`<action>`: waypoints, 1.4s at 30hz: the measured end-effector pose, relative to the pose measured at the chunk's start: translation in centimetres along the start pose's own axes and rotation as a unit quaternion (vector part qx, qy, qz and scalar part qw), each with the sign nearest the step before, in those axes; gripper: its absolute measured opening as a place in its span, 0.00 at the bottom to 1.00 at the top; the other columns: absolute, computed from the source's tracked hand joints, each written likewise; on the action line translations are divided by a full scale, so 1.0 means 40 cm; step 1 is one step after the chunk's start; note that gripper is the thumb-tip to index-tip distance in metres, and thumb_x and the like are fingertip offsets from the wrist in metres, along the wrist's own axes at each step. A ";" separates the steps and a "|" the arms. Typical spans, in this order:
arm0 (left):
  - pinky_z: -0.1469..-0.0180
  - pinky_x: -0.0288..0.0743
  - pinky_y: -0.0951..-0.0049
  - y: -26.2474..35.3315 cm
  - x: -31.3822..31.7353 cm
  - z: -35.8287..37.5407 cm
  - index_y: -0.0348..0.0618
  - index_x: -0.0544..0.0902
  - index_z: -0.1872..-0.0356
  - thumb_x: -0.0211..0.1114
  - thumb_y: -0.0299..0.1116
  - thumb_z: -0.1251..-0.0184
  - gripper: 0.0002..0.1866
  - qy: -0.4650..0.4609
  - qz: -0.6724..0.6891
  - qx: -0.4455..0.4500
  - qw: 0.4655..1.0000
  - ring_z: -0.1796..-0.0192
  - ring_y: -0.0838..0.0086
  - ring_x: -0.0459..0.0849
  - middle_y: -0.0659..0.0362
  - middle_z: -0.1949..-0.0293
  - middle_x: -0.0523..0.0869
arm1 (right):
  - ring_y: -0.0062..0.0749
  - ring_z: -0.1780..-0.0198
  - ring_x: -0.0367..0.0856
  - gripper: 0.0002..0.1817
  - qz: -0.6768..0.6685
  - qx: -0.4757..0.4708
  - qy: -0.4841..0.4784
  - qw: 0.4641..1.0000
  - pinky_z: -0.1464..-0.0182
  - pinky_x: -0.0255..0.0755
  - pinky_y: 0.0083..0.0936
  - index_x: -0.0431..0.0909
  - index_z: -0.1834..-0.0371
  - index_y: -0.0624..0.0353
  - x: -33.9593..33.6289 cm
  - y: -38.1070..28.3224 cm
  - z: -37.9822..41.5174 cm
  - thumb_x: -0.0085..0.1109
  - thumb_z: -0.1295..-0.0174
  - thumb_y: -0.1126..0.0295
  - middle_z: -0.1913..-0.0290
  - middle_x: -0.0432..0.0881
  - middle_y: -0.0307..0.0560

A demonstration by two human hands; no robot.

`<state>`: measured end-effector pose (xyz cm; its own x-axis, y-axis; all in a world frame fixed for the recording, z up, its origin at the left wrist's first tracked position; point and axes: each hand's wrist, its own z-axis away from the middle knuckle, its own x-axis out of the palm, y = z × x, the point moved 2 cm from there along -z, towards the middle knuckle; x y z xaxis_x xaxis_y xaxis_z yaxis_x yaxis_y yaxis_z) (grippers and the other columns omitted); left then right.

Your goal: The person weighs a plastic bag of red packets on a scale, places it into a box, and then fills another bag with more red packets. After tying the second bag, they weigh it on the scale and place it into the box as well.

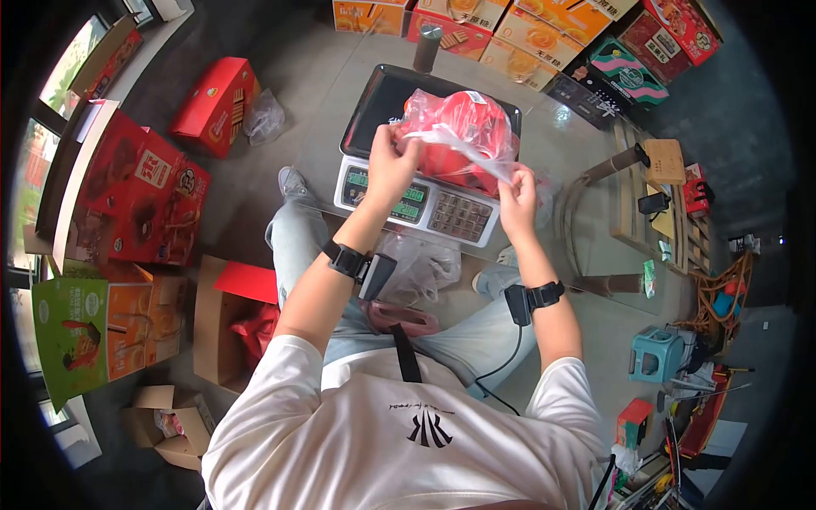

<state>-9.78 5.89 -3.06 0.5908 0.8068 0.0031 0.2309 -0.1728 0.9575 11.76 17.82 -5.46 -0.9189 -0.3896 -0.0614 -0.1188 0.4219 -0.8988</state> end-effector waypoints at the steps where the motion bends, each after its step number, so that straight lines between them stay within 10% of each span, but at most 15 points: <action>1: 0.45 0.70 0.64 0.022 0.009 0.003 0.33 0.73 0.64 0.67 0.37 0.43 0.17 -0.002 -0.066 0.067 0.996 0.50 0.57 0.78 0.44 0.55 0.79 | 0.17 0.55 0.69 0.06 -0.006 0.054 0.010 0.998 0.52 0.66 0.16 0.68 0.69 0.59 -0.009 -0.003 0.005 0.56 0.36 0.76 0.56 0.72 0.41; 4: 0.41 0.68 0.65 0.074 0.040 -0.014 0.33 0.75 0.64 0.69 0.40 0.42 0.19 -0.063 -0.195 0.100 0.974 0.41 0.61 0.75 0.43 0.45 0.77 | 0.16 0.59 0.69 0.06 -0.032 0.081 0.056 0.995 0.52 0.66 0.16 0.71 0.64 0.61 -0.021 -0.023 -0.003 0.53 0.32 0.70 0.60 0.73 0.40; 6: 0.52 0.72 0.65 0.052 0.054 -0.035 0.34 0.75 0.66 0.65 0.40 0.41 0.16 -0.053 -0.176 0.132 0.974 0.55 0.63 0.78 0.48 0.59 0.80 | 0.20 0.60 0.72 0.12 0.000 0.102 0.061 0.993 0.53 0.68 0.17 0.73 0.59 0.61 -0.037 -0.027 -0.015 0.50 0.29 0.62 0.60 0.76 0.40; 8: 0.61 0.71 0.70 0.060 0.041 -0.048 0.35 0.76 0.69 0.60 0.38 0.35 0.14 -0.033 0.086 -0.137 0.986 0.65 0.73 0.77 0.57 0.68 0.79 | 0.27 0.54 0.76 0.15 -0.222 0.182 0.249 0.925 0.51 0.72 0.24 0.72 0.54 0.60 -0.016 -0.079 -0.025 0.48 0.28 0.58 0.54 0.76 0.43; 13: 0.62 0.72 0.71 0.003 0.033 -0.058 0.36 0.76 0.65 0.57 0.39 0.32 0.14 0.120 0.249 -0.183 0.943 0.67 0.76 0.76 0.60 0.70 0.79 | 0.38 0.48 0.76 0.22 -0.102 0.135 0.155 0.973 0.44 0.71 0.38 0.68 0.45 0.63 -0.034 -0.014 -0.016 0.53 0.31 0.56 0.48 0.75 0.50; 18: 0.51 0.75 0.66 -0.048 0.072 -0.078 0.35 0.79 0.58 0.62 0.40 0.35 0.16 -0.042 0.004 -0.127 0.991 0.58 0.64 0.85 0.48 0.63 0.85 | 0.39 0.45 0.72 0.26 0.278 0.035 -0.042 0.959 0.42 0.66 0.35 0.69 0.44 0.66 0.041 -0.055 -0.045 0.64 0.40 0.61 0.44 0.70 0.51; 24: 0.47 0.70 0.72 0.073 0.019 -0.058 0.34 0.77 0.48 0.52 0.41 0.26 0.19 -0.064 0.038 -0.086 0.993 0.52 0.75 0.78 0.56 0.57 0.83 | 0.29 0.48 0.75 0.17 0.036 0.084 0.035 0.995 0.43 0.67 0.27 0.73 0.46 0.66 0.110 -0.108 -0.037 0.52 0.30 0.64 0.49 0.78 0.46; 34: 0.59 0.75 0.76 0.227 -0.653 0.154 0.40 0.80 0.58 0.55 0.41 0.27 0.14 0.062 0.202 -0.184 0.960 0.62 0.78 0.81 0.62 0.63 0.83 | 0.23 0.57 0.73 0.14 -0.078 0.014 -0.230 0.970 0.53 0.69 0.25 0.73 0.48 0.63 0.450 -0.360 0.185 0.45 0.27 0.65 0.57 0.76 0.40; 42: 0.52 0.76 0.68 0.123 -1.081 0.560 0.41 0.79 0.57 0.48 0.49 0.25 0.21 0.258 0.197 -0.296 0.898 0.58 0.69 0.83 0.57 0.60 0.83 | 0.17 0.74 0.74 0.13 -0.211 0.311 -0.558 0.740 0.69 0.70 0.20 0.73 0.63 0.57 0.768 -0.348 0.538 0.45 0.27 0.61 0.75 0.76 0.34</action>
<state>-16.87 -42.48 -4.95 0.0633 0.9299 0.3623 -0.4594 -0.2952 0.8377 -6.72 -17.62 -4.19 0.0734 -0.9594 0.2724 0.2080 -0.2524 -0.9450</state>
